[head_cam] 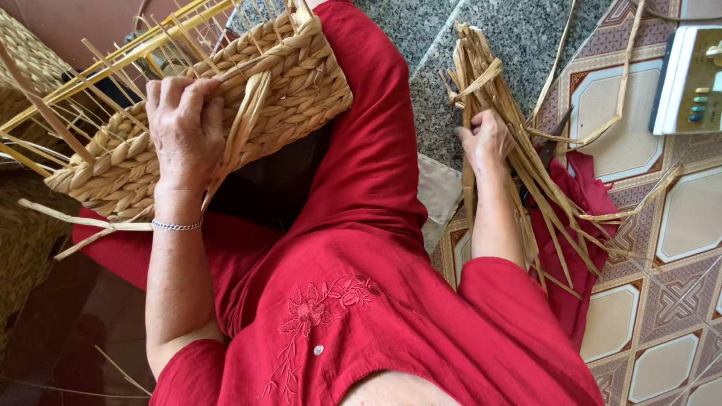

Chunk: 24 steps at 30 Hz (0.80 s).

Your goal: The person sits on the stairs and weaves a water-hyacinth basket around a yellow metal frame, threading and tightening long woven strands over the rim and sides by hand, working the strands one after another to build up the basket wall.

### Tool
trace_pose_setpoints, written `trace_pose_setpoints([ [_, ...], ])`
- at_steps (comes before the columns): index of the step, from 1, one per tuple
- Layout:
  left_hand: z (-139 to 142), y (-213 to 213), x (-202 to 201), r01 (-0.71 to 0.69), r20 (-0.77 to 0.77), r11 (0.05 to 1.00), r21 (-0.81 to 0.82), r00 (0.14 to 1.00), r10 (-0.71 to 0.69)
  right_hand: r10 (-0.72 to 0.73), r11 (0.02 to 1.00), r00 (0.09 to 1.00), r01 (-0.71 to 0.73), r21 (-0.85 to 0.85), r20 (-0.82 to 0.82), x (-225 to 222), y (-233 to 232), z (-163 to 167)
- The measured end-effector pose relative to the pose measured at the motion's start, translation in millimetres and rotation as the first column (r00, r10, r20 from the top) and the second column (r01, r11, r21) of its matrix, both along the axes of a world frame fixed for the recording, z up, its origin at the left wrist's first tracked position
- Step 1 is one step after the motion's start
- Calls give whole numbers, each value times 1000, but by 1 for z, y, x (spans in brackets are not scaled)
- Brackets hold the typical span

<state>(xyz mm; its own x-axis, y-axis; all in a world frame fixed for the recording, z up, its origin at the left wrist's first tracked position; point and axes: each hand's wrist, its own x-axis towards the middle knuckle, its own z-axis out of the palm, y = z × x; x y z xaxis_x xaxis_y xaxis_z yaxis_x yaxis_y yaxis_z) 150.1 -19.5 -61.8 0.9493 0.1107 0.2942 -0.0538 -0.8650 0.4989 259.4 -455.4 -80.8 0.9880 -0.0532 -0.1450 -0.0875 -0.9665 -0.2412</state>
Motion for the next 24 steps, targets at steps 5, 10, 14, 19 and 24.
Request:
trace_pose_setpoints([
  [5,10,0,-7,-27,77,996,83,997,21,-27,1000,982,26,-10,-186,-25,-43,-6],
  [10,19,-35,-18,-8,203,995,-99,979,28,41,998,904,-14,66,-425,-51,-87,14],
  [14,21,-86,-24,100,156,943,-317,986,-52,311,776,912,-83,625,-266,-53,-51,37],
  [19,23,-110,-21,19,199,927,-375,978,60,695,451,713,-337,827,-88,-23,64,50],
  [24,25,-93,-30,-84,-39,194,-977,974,222,823,348,566,-554,756,36,-14,148,64],
])
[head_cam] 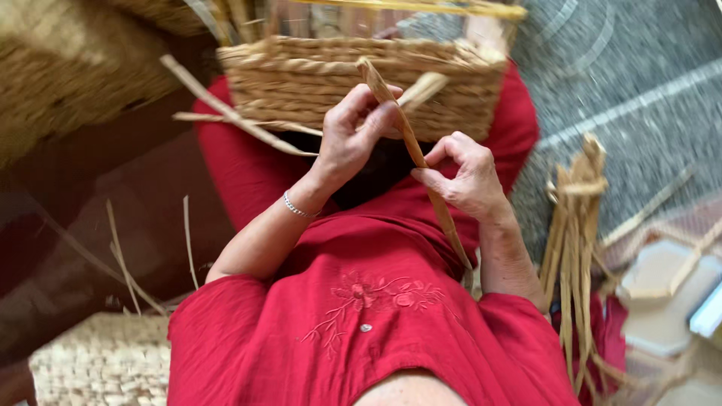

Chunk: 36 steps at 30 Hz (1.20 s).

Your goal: The person sits on the stairs and weaves a water-hyacinth basket around a yellow metal frame, threading and tightening long woven strands over the rim and sides by hand, working the strands one after another to build up the basket wall.

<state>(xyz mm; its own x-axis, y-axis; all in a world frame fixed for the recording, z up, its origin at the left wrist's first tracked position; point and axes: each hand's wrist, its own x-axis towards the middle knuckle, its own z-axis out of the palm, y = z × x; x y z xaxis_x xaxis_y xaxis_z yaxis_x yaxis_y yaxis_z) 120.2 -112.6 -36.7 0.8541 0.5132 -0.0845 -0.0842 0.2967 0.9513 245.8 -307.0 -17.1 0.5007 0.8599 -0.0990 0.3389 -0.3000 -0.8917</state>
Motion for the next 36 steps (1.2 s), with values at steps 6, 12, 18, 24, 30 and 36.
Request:
trace_pose_setpoints([
  [6,-2,26,-25,-87,124,964,-250,985,121,91,991,772,-9,132,-629,-11,61,-16],
  [12,-13,22,-34,-205,114,938,-281,963,245,17,997,896,17,73,-444,-32,78,-40],
  [18,-18,34,-37,-260,88,851,-456,938,334,80,997,854,-75,30,-514,-41,91,-40],
  [24,-18,24,-49,-191,49,926,-327,975,218,191,977,717,-203,61,-671,-35,102,-35],
  [30,-12,37,-54,-270,65,776,-570,927,370,134,991,836,-111,75,-531,-68,119,-41],
  [36,2,130,-95,-454,15,517,-725,741,671,304,945,885,-327,-6,-353,-93,101,-26],
])
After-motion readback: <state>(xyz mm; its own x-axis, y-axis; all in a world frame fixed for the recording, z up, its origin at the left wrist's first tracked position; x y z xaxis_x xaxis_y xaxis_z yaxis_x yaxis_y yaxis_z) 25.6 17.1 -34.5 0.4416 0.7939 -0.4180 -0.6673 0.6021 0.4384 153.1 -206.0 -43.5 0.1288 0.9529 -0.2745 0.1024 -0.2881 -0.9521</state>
